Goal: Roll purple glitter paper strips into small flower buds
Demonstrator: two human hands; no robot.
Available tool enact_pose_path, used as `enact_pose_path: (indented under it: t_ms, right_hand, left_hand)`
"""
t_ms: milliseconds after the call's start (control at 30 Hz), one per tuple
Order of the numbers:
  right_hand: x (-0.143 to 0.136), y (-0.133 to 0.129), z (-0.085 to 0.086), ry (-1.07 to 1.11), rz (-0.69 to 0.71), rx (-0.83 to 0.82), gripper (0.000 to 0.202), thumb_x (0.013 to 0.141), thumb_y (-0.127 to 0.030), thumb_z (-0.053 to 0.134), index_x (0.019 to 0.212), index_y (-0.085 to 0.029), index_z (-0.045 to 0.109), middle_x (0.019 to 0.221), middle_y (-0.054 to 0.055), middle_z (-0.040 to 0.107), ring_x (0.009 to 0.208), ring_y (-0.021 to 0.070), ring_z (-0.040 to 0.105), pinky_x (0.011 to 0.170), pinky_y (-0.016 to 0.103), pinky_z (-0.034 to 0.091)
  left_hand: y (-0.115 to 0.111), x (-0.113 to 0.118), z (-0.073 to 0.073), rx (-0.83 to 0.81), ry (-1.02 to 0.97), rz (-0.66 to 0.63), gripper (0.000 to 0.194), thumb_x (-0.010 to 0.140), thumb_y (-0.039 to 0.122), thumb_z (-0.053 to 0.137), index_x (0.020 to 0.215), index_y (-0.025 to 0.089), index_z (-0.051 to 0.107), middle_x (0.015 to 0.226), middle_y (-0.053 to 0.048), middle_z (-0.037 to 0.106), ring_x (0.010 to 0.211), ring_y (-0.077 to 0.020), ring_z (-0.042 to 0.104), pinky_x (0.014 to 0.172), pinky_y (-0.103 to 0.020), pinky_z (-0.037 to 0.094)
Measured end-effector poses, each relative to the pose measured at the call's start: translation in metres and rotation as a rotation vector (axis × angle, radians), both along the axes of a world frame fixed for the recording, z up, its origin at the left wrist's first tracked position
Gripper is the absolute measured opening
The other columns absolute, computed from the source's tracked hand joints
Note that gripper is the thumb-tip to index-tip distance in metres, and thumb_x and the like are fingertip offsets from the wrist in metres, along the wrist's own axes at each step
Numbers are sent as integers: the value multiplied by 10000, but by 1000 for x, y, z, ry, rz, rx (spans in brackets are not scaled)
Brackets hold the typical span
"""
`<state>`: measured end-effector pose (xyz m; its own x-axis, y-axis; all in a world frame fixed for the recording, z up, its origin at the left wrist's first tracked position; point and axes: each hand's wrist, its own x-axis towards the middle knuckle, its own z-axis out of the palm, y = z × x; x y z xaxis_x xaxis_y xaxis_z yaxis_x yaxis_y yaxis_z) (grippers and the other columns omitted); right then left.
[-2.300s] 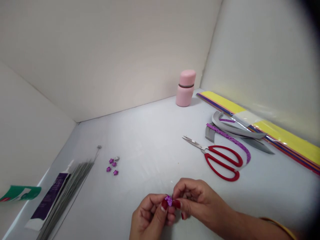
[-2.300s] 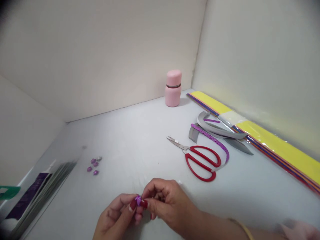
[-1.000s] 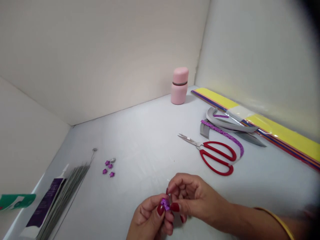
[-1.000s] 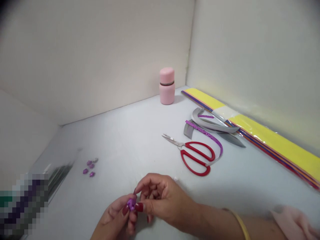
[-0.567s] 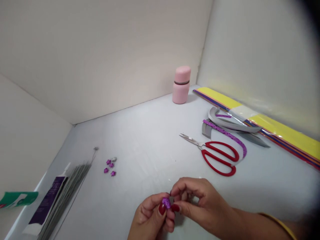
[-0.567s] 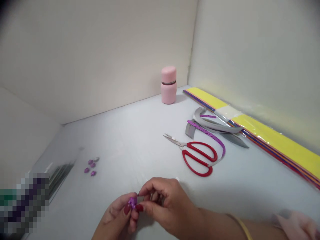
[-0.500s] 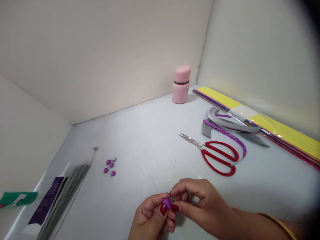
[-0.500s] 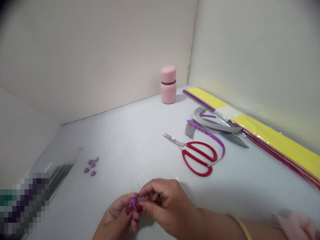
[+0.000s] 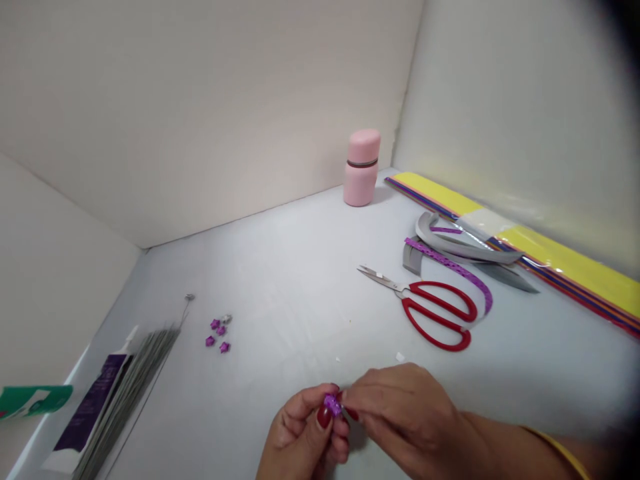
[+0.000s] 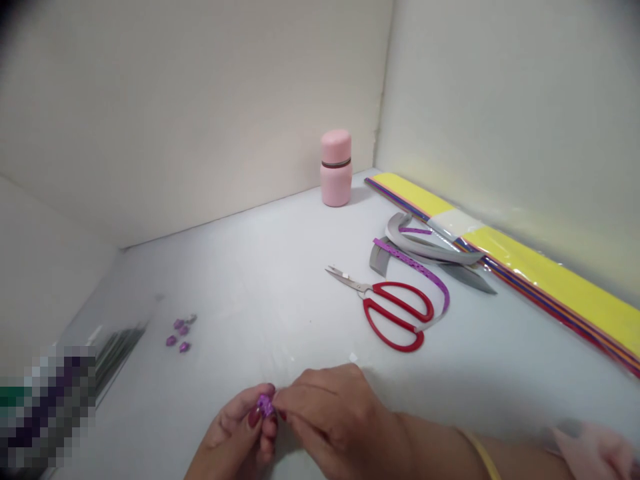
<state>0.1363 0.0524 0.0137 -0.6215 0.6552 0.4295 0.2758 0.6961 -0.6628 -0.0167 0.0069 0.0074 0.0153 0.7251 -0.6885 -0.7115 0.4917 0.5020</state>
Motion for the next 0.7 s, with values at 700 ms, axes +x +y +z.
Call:
enact_pose_path:
  t_ms: [700]
  right_hand:
    - [10,8,-9,-66,164,219,296,939,-168,300,1072,-166,564,877,36,684,719,138,601,669,257,416]
  left_hand:
    - [1,-1,2,-30,-34,-48,268,356,248,877,582,174,752,388,2,664,312,-30,564,365,-77,418]
